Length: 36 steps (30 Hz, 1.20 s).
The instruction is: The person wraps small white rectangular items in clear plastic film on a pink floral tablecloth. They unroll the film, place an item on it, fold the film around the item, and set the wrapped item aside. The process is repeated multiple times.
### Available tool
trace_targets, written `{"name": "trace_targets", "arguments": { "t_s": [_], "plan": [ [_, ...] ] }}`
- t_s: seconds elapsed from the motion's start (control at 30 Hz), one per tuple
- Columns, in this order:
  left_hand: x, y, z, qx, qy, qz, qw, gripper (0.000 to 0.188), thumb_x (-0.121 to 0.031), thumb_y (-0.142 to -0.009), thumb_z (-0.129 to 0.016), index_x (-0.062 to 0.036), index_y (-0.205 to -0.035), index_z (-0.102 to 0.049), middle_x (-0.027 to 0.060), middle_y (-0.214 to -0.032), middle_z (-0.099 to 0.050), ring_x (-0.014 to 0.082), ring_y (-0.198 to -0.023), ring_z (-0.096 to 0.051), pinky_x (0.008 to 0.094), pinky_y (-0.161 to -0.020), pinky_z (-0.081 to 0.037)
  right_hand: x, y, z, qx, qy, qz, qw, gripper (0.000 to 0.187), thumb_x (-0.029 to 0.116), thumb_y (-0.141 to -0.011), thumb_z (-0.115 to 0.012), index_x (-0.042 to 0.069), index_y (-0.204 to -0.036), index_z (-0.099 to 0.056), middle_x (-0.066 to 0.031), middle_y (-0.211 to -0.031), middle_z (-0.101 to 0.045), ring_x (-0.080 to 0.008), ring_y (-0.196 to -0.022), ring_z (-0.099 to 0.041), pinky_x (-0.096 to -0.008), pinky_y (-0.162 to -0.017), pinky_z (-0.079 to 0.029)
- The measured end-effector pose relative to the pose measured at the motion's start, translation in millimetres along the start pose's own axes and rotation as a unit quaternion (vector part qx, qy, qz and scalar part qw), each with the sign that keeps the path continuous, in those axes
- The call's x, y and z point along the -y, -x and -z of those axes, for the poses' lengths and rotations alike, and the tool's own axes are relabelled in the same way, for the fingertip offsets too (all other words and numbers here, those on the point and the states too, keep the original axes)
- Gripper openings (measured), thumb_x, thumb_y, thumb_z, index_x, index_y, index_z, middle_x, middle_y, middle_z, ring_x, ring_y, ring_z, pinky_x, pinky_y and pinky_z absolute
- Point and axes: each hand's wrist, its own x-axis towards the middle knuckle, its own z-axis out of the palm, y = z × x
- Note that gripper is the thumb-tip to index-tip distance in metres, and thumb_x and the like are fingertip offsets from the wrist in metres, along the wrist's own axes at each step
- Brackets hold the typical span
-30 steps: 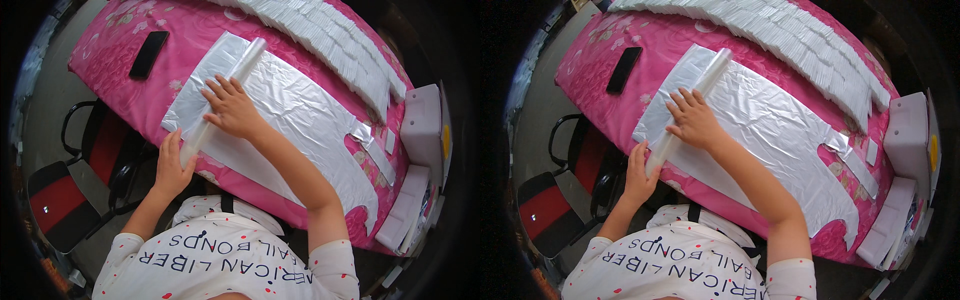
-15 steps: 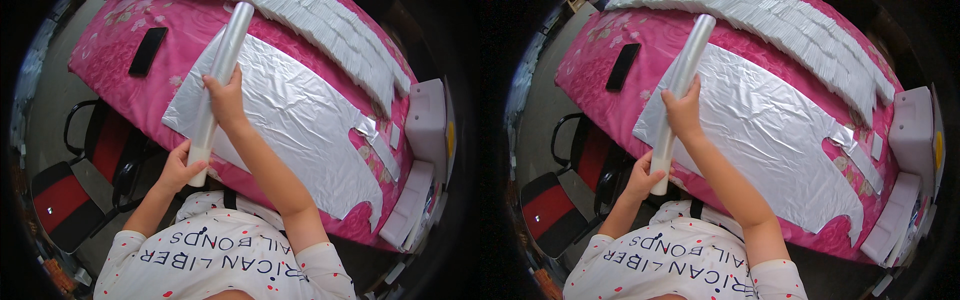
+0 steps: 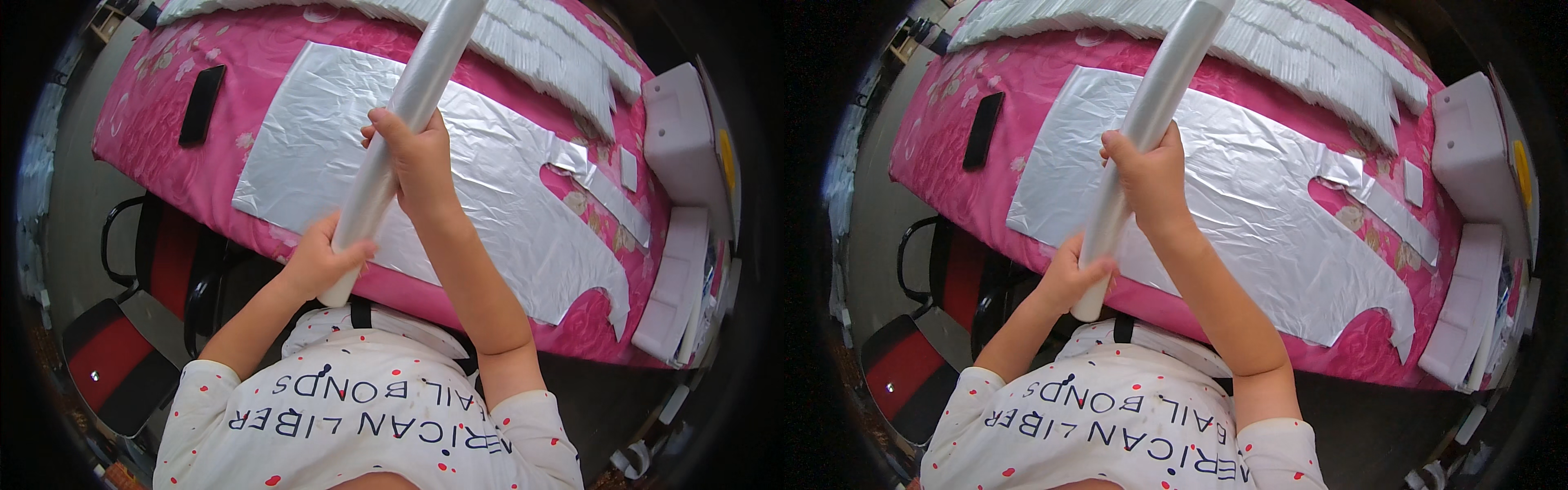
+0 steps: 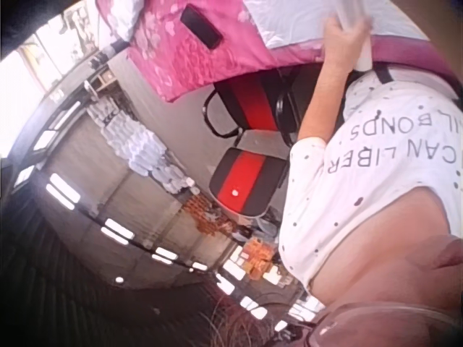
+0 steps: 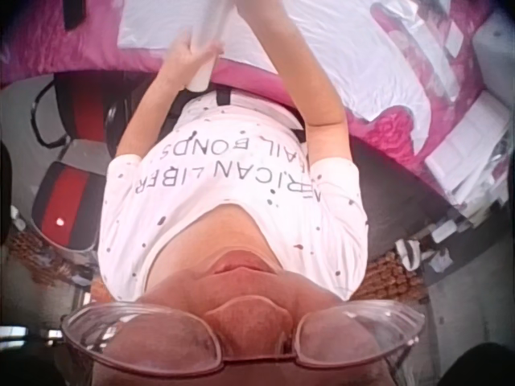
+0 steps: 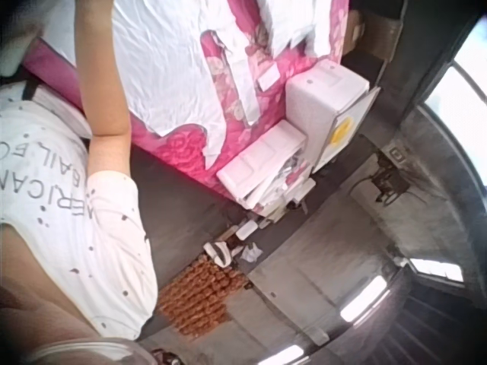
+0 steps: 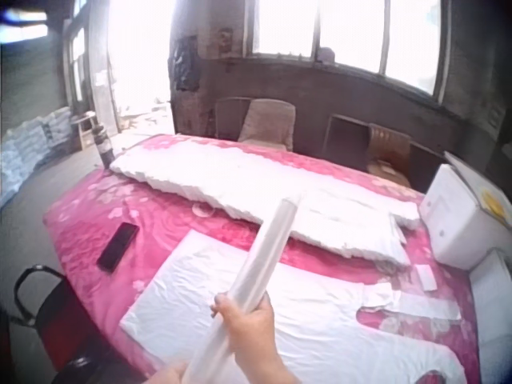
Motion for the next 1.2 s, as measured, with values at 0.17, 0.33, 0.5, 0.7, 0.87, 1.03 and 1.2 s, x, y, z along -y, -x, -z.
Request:
{"name": "trace_targets", "arguments": {
  "t_s": [0.17, 0.33, 0.5, 0.7, 0.87, 1.03, 1.2],
  "plan": [
    [-5, -3, -8, 0.155, 0.062, 0.036, 0.985, 0.060, -0.016, -0.071, -0.068, 0.0019, -0.121, -0.042, 0.0072, -0.077, -0.058, 0.0130, -0.061, -0.057, 0.0268, -0.057, -0.048, 13, 10, 22, -0.021, -0.053, -0.025, 0.998, 0.064, 0.017, -0.072, -0.069, -0.003, -0.120, -0.033, -0.0114, -0.089, -0.051, -0.0166, -0.075, -0.058, -0.0319, -0.067, -0.051],
    [-2, 0, -12, 0.252, 0.098, 0.084, 0.959, 0.097, -0.021, -0.061, -0.076, 0.0033, -0.137, -0.021, 0.0095, -0.077, -0.058, 0.0141, -0.060, -0.057, 0.0278, -0.055, -0.049, 12, 15, 38, -0.045, -0.074, -0.050, 0.995, 0.062, 0.016, -0.072, -0.068, -0.003, -0.119, -0.033, -0.0119, -0.089, -0.051, -0.0168, -0.074, -0.057, -0.0307, -0.065, -0.051],
    [13, 0, -8, 0.261, 0.108, 0.095, 0.955, 0.086, -0.034, -0.066, -0.073, 0.0004, -0.132, -0.030, 0.0110, -0.091, -0.058, 0.0151, -0.074, -0.059, 0.0281, -0.065, -0.049, 4, 20, 47, -0.085, -0.080, -0.057, 0.992, 0.057, 0.015, -0.072, -0.068, -0.002, -0.116, -0.035, -0.0113, -0.087, -0.052, -0.0177, -0.072, -0.058, -0.0300, -0.063, -0.051],
    [22, -11, -10, 0.052, 0.023, 0.119, 0.991, 0.056, -0.043, -0.087, -0.045, -0.0020, -0.125, -0.041, 0.0098, -0.090, -0.060, 0.0149, -0.074, -0.057, 0.0274, -0.066, -0.049, -27, 28, 57, -0.130, -0.015, -0.021, 0.991, 0.048, 0.013, -0.076, -0.067, -0.002, -0.111, -0.038, -0.0121, -0.087, -0.055, -0.0177, -0.071, -0.058, -0.0300, -0.063, -0.051],
    [34, -1, 5, 0.077, -0.033, 0.240, 0.967, 0.039, -0.040, -0.092, -0.040, -0.0029, -0.099, -0.049, 0.0071, -0.071, -0.057, 0.0130, -0.058, -0.054, 0.0266, -0.057, -0.047, -43, 34, 83, -0.151, 0.005, -0.053, 0.987, 0.045, 0.013, -0.077, -0.067, -0.003, -0.111, -0.041, -0.0099, -0.093, -0.055, -0.0130, -0.082, -0.055, -0.0247, -0.070, -0.047],
    [49, 24, 27, 0.107, -0.021, 0.265, 0.958, 0.041, -0.039, -0.094, -0.040, -0.0015, -0.104, -0.053, 0.0055, -0.066, -0.055, 0.0118, -0.055, -0.053, 0.0253, -0.054, -0.047, -13, 15, 165, -0.239, 0.106, 0.123, 0.957, 0.046, 0.014, -0.082, -0.065, -0.003, -0.119, -0.043, -0.0064, -0.099, -0.055, -0.0099, -0.086, -0.053, -0.0231, -0.072, -0.044],
    [62, 34, 38, 0.134, -0.006, 0.255, 0.958, 0.044, -0.040, -0.094, -0.040, -0.0016, -0.111, -0.054, 0.0044, -0.066, -0.055, 0.0111, -0.056, -0.054, 0.0246, -0.055, -0.047, 28, 17, 186, -0.178, 0.235, 0.010, 0.956, 0.028, 0.022, -0.085, -0.060, 0.003, -0.106, -0.059, -0.0023, -0.093, -0.063, -0.0059, -0.073, -0.053, -0.0186, -0.063, -0.042]
  ]
}}
